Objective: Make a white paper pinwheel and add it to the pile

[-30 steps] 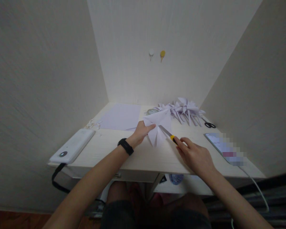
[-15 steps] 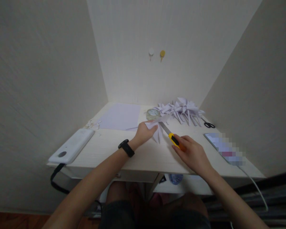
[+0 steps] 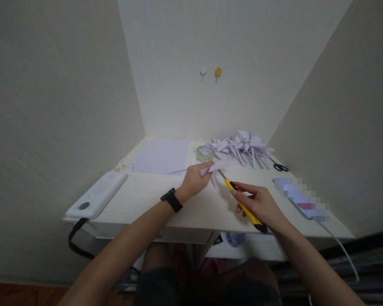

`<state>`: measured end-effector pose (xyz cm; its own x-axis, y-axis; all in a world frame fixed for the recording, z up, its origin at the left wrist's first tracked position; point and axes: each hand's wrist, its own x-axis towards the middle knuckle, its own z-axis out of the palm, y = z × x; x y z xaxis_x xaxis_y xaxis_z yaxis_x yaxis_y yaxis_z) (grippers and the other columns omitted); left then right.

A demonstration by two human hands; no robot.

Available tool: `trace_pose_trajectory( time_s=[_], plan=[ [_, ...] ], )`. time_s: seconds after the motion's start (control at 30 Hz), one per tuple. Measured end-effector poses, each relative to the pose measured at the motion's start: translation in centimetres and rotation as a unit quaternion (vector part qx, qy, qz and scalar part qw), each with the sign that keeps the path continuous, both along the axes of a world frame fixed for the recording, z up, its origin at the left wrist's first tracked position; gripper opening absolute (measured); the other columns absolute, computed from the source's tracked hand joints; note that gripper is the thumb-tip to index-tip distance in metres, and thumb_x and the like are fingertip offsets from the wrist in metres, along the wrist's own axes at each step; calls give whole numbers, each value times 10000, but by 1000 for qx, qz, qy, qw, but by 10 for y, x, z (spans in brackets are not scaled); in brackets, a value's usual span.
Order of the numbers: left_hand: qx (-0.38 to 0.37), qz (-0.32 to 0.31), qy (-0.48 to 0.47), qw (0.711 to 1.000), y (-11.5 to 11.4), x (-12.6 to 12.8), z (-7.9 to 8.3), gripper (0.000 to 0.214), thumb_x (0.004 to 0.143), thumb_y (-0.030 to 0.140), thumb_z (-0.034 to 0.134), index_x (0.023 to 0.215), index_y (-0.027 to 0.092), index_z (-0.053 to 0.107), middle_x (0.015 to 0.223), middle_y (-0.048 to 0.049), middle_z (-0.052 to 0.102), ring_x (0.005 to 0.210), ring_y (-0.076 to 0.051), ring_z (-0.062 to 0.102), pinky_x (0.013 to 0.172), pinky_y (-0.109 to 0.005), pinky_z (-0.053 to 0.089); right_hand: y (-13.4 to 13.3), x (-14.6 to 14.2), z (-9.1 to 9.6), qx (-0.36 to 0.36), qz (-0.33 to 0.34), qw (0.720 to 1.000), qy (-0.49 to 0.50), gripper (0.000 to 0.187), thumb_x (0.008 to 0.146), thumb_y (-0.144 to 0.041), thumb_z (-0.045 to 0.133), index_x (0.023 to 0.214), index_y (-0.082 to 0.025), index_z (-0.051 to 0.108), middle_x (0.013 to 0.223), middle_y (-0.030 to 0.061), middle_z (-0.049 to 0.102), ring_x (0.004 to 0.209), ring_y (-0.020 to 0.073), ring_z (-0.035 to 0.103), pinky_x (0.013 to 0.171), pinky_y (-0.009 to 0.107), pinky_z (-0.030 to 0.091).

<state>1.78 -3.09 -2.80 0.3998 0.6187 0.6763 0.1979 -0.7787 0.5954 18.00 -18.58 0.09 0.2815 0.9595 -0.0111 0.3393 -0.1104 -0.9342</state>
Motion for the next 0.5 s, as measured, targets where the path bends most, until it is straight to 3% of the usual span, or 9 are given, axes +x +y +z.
trace_pose_trajectory(
  time_s=[0.13, 0.27, 0.4, 0.5],
  plan=[
    [46, 5, 14, 999, 1, 0, -1, 287, 878, 185, 577, 1122, 148, 723, 1138, -98, 730, 1066, -225, 697, 976, -367, 537, 1, 0, 7, -17, 3, 992, 125, 579, 679, -526, 798, 1088, -122, 726, 965, 128, 752, 530, 181, 692, 434, 271, 562],
    [51, 0, 13, 999, -1, 0, 0, 276, 917, 220, 541, 1114, 154, 723, 1133, -93, 735, 1064, -215, 696, 979, -344, 525, 0, 5, 11, -33, 18, 985, 169, 425, 736, -505, 765, 928, -127, 754, 989, 154, 755, 570, 191, 718, 456, 253, 579],
    [-5, 11, 32, 999, -6, -1, 4, 272, 941, 277, 517, 1050, 171, 742, 1094, -91, 748, 1054, -226, 694, 967, -332, 512, -3, 10, 12, -27, 48, 986, 160, 377, 820, -494, 679, 914, -137, 758, 1005, 163, 758, 638, 227, 735, 504, 291, 603],
    [-86, 16, 17, 996, -5, 0, 5, 264, 932, 299, 527, 960, 161, 750, 1009, -87, 764, 976, -231, 705, 924, -340, 523, -7, 16, 9, -20, 73, 993, 95, 435, 848, -528, 621, 976, -135, 755, 1037, 169, 753, 671, 251, 737, 521, 335, 611]
  ],
)
